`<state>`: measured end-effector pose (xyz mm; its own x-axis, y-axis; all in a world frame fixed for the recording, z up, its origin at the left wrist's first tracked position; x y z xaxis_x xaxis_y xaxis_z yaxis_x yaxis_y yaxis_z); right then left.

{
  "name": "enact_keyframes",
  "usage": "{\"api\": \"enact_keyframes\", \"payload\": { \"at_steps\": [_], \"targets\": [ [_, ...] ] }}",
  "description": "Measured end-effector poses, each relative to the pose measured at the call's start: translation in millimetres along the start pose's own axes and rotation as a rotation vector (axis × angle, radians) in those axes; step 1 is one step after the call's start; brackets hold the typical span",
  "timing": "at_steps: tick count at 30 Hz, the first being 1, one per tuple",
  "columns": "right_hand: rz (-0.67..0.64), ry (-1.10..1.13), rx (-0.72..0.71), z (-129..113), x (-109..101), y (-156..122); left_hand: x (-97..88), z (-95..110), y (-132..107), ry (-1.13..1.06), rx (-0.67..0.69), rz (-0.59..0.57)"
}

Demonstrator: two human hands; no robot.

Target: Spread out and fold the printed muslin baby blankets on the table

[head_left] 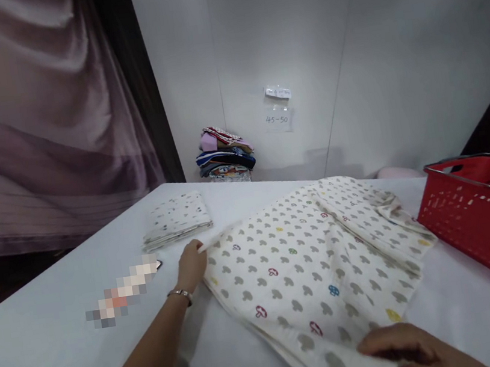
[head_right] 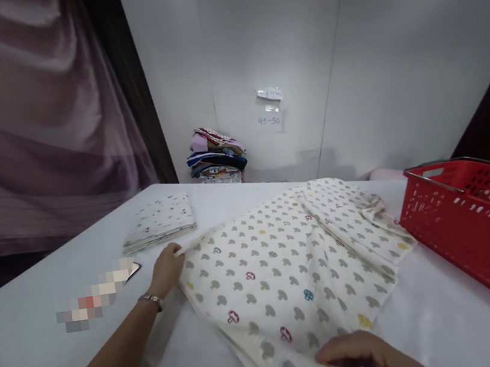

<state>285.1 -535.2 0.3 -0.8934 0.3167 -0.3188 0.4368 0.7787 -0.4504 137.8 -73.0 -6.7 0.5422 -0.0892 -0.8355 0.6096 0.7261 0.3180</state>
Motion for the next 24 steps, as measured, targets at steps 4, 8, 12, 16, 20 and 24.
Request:
{"api": "enact_keyframes", "payload": {
  "at_steps": [4,8,12,16,20,24],
  "targets": [
    [-0.15,0.1,-0.172,-48.4,-2.6,26.6,0.2,28.7,-19.0,0.061,0.195,-0.009],
    [-0.005,0.31,-0.121,-72.9,4.0,82.6,-2.7,74.3,-43.0,0.121,0.466,-0.172],
    [-0.005,0.432,-0.004,-89.1,25.7,134.9,-1.8,105.9,-72.5,0.144,0.689,-0.275],
    [-0.137,0.528,0.062,-102.0,51.7,165.5,2.4,113.3,-93.8,0.09,0.782,-0.295],
    [-0.178,0.672,0.03,-98.6,68.6,183.1,5.5,106.1,-100.0,-0.038,0.758,-0.284],
    [-0.173,0.752,-0.013,-92.3,70.9,190.2,2.1,100.9,-96.7,-0.259,0.696,-0.197]
  ]
}}
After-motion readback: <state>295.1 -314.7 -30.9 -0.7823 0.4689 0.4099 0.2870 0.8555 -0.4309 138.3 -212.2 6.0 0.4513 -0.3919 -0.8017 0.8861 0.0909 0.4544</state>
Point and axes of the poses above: each hand's wrist, its own y-axis towards the middle knuckle, its own x-axis out of the palm, z = x × y, the point moved 1 cm from there along y, towards the middle knuckle, and after that the axes turned 12 degrees about x, right-handed, at the moved point
